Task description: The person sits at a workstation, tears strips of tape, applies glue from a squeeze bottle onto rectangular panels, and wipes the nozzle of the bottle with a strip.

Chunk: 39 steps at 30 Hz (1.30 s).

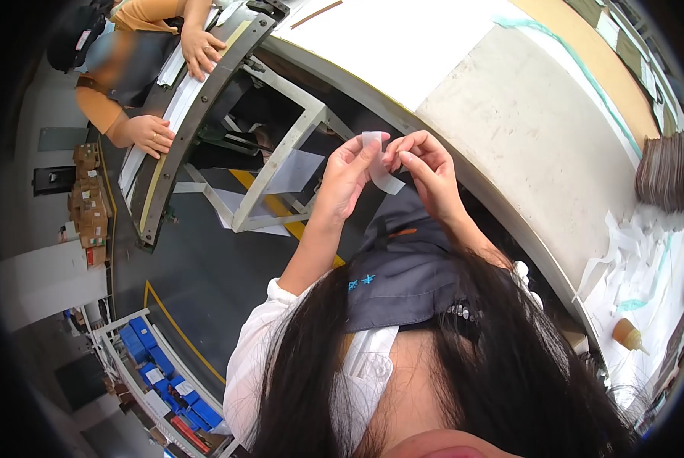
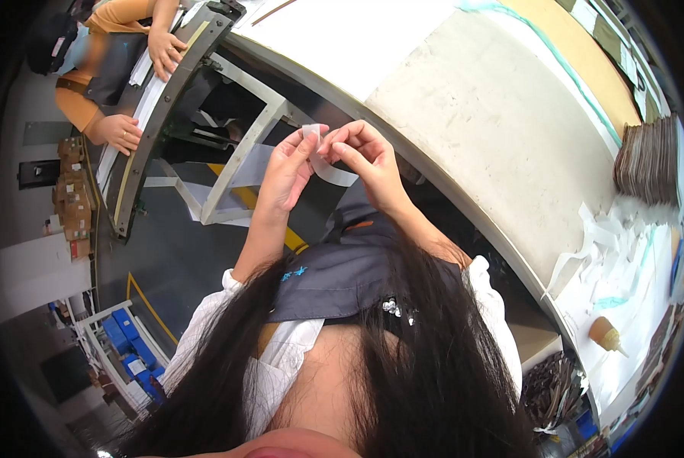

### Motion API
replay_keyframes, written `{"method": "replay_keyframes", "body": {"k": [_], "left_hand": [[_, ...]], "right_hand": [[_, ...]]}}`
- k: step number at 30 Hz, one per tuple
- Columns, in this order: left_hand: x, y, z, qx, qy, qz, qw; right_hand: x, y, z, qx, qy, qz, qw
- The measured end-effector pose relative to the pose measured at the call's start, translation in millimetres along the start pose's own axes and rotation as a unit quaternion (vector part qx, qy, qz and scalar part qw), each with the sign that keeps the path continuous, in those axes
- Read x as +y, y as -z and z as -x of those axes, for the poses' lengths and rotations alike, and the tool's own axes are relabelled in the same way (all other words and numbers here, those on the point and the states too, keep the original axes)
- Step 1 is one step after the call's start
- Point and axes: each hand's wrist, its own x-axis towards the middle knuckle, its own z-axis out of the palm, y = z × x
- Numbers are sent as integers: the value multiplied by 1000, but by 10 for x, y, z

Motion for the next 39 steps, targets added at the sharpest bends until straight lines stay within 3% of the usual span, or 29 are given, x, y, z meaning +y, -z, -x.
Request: {"method": "replay_keyframes", "body": {"k": [6, 11, 30, 39], "left_hand": [[-62, 63, -27, -8, -32, -8, 999], [-125, 90, -62, 25, -109, -118, 987], [-80, 67, 25, 98, -176, -188, 961], [-54, 16, -23, 78, -180, -184, 963]], "right_hand": [[16, 9, 3, 0, 6, 21, 1000], [18, -40, 15, 1, 32, 76, 997], [117, -146, 23, 15, 29, 179, 983], [125, -94, -17, 29, 34, 122, 991]]}}
